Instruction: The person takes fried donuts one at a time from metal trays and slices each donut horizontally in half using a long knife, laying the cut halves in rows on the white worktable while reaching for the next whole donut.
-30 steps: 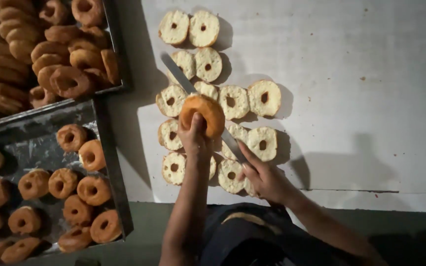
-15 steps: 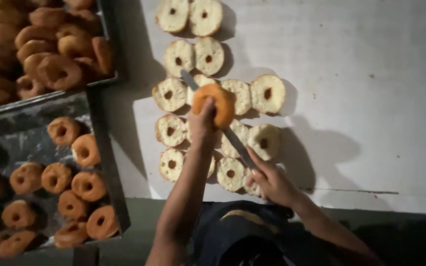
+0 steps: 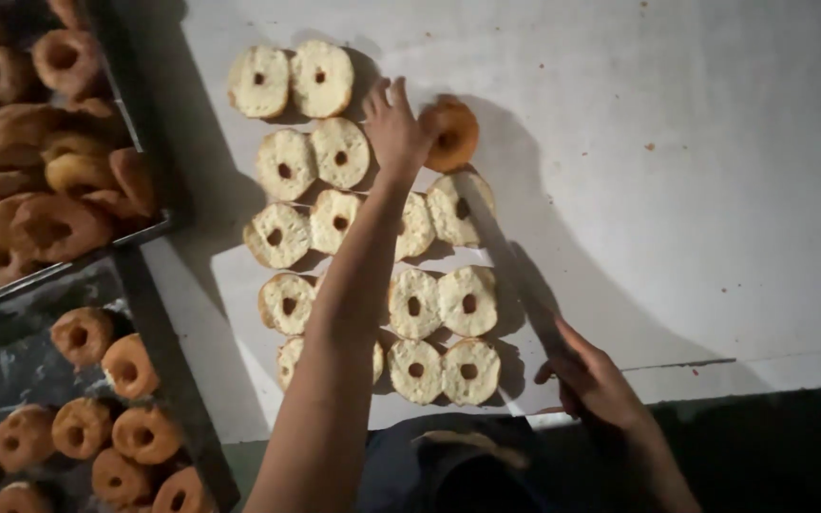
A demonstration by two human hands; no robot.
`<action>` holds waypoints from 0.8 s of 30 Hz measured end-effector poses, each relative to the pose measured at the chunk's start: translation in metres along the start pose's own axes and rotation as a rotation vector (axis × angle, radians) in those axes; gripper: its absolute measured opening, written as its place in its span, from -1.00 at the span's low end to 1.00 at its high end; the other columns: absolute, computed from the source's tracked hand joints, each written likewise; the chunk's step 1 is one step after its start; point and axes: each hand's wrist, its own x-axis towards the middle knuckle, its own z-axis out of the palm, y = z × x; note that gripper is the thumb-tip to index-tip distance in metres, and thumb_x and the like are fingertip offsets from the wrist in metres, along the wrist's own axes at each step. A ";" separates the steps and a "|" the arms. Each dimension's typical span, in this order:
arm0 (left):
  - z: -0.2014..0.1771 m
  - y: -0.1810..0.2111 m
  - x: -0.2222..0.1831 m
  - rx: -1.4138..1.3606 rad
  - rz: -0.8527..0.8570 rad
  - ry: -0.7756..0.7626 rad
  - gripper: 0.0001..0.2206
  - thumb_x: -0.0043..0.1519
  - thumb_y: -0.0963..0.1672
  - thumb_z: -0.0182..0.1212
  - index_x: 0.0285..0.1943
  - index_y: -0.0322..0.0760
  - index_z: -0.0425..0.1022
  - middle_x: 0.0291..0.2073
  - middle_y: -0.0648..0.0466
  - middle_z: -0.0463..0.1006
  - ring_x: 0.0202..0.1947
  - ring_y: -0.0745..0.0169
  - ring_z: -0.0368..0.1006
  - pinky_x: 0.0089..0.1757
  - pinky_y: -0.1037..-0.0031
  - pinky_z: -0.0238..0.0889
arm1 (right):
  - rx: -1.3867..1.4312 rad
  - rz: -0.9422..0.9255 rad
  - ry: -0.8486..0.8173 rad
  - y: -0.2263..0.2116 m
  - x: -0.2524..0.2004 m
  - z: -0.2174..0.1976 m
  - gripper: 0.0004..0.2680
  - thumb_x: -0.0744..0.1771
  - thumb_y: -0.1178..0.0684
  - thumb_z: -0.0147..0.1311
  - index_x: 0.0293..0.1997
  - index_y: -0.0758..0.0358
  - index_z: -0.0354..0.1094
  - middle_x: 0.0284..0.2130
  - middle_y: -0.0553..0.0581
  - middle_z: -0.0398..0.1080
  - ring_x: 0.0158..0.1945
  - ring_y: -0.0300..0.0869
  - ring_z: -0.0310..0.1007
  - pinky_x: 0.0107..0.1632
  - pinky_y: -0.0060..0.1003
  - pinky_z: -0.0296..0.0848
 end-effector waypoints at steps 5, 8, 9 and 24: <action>0.002 0.039 -0.034 0.264 0.216 -0.085 -0.36 0.06 0.10 0.44 0.26 -0.18 0.33 0.03 -0.06 0.54 0.06 -0.14 0.41 -0.07 -0.03 0.26 | -0.047 -0.277 0.068 0.031 0.012 -0.026 -0.44 0.41 0.13 -0.02 0.64 0.03 -0.24 -0.34 0.20 0.55 -0.50 -0.29 0.37 -0.40 -0.35 0.42; -0.001 0.032 -0.032 0.265 0.162 -0.193 -0.29 0.02 0.09 0.44 0.32 -0.16 0.27 -0.05 -0.02 0.57 0.03 -0.14 0.43 -0.13 -0.06 0.29 | 0.037 -0.135 0.101 -0.012 0.030 -0.024 -0.44 0.37 0.10 -0.06 0.58 -0.04 -0.26 -0.40 0.18 0.57 -0.71 -0.27 0.31 -0.61 -0.32 0.35; 0.000 0.029 -0.029 0.227 0.120 -0.206 -0.27 0.03 0.06 0.43 0.38 -0.15 0.23 -0.11 0.01 0.59 0.00 -0.15 0.45 -0.15 -0.04 0.33 | 0.026 -0.175 0.108 -0.023 0.036 -0.024 -0.44 0.37 0.10 -0.07 0.58 -0.04 -0.26 -0.40 0.17 0.56 -0.73 -0.26 0.32 -0.63 -0.31 0.34; -0.035 -0.014 -0.064 0.048 0.050 0.158 -0.23 0.12 -0.24 0.17 0.57 -0.42 -0.07 0.49 -0.47 0.01 0.49 -0.41 -0.03 0.35 0.09 0.08 | -0.142 -0.124 0.105 -0.045 0.100 -0.023 -0.47 0.38 0.17 -0.10 0.59 -0.01 -0.16 -0.41 0.18 0.55 -0.69 -0.28 0.30 -0.56 -0.31 0.37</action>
